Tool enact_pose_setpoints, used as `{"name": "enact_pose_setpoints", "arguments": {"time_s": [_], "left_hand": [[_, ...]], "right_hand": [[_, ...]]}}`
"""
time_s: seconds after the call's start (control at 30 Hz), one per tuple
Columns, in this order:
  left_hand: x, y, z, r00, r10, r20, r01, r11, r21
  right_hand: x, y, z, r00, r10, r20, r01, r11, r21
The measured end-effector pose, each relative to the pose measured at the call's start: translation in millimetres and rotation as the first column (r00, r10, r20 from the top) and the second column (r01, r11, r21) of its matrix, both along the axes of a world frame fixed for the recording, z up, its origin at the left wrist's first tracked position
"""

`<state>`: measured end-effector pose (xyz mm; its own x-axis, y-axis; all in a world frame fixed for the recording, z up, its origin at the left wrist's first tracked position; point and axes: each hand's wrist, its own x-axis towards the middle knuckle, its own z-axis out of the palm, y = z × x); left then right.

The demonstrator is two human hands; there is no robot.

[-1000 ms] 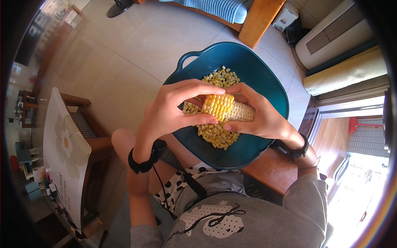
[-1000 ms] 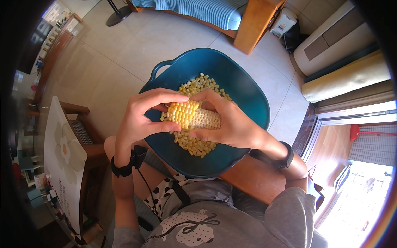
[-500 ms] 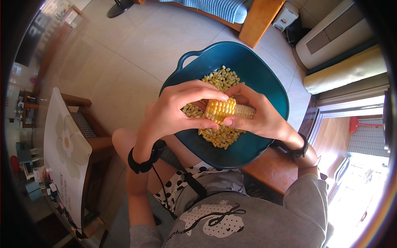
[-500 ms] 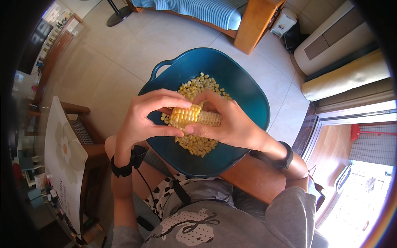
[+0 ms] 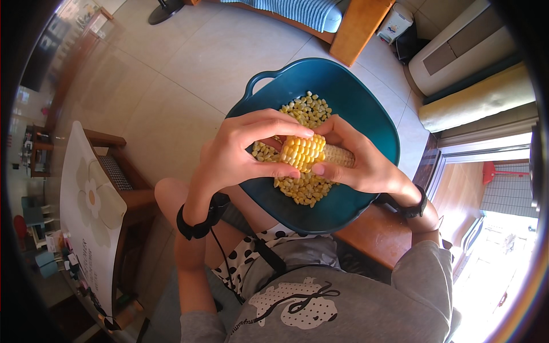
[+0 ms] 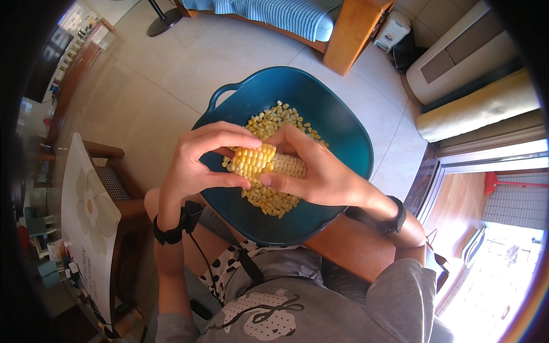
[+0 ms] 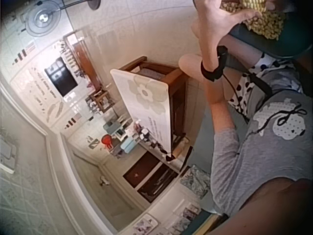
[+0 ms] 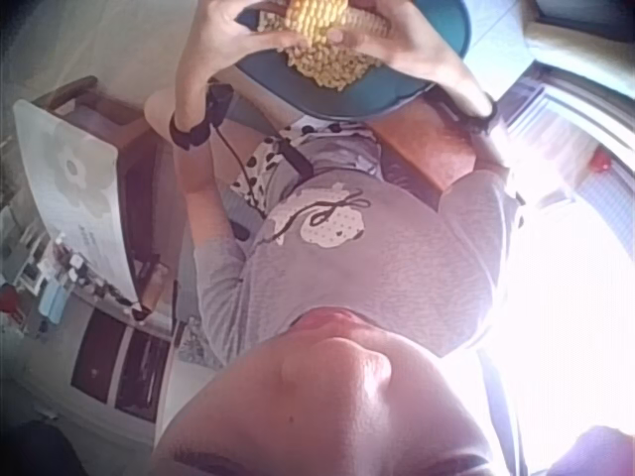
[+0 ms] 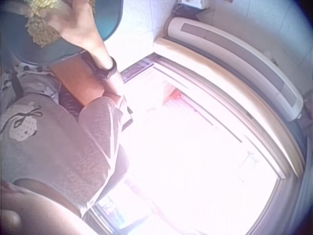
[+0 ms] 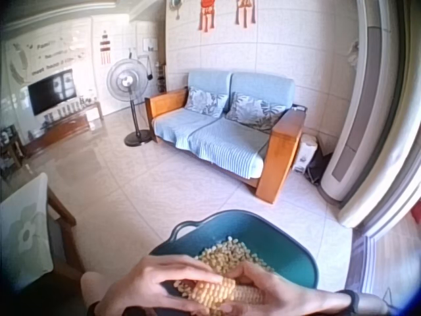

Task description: The person removes kernels from a cob of corn by hand, dropping them into a bowl.

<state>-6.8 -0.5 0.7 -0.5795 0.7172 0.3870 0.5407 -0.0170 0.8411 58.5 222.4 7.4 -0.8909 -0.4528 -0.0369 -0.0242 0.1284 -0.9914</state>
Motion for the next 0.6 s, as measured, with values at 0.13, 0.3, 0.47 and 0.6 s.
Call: {"name": "enact_pose_setpoints", "arguments": {"time_s": [0.13,0.3,0.47,0.6], "left_hand": [[0.0,-0.4,-0.1,1.000,0.003,0.004,-0.003,1.000,-0.004],[-0.1,-0.8,-0.4,1.000,0.010,0.022,-0.009,1.000,-0.005],[-0.3,-1.6,-0.4,0.999,0.016,0.034,-0.016,1.000,-0.007],[-0.2,-1.2,0.4,0.999,0.014,0.031,-0.013,1.000,-0.016]], "right_hand": [[0.3,-0.1,0.9,1.000,0.012,0.005,-0.012,1.000,-0.009],[-0.5,0.2,3.2,1.000,0.017,0.021,-0.017,1.000,0.003],[-0.9,0.5,1.9,0.998,0.016,0.062,-0.014,0.999,-0.029],[-2.0,2.2,-4.8,0.997,0.043,-0.071,-0.041,0.999,0.030]]}}
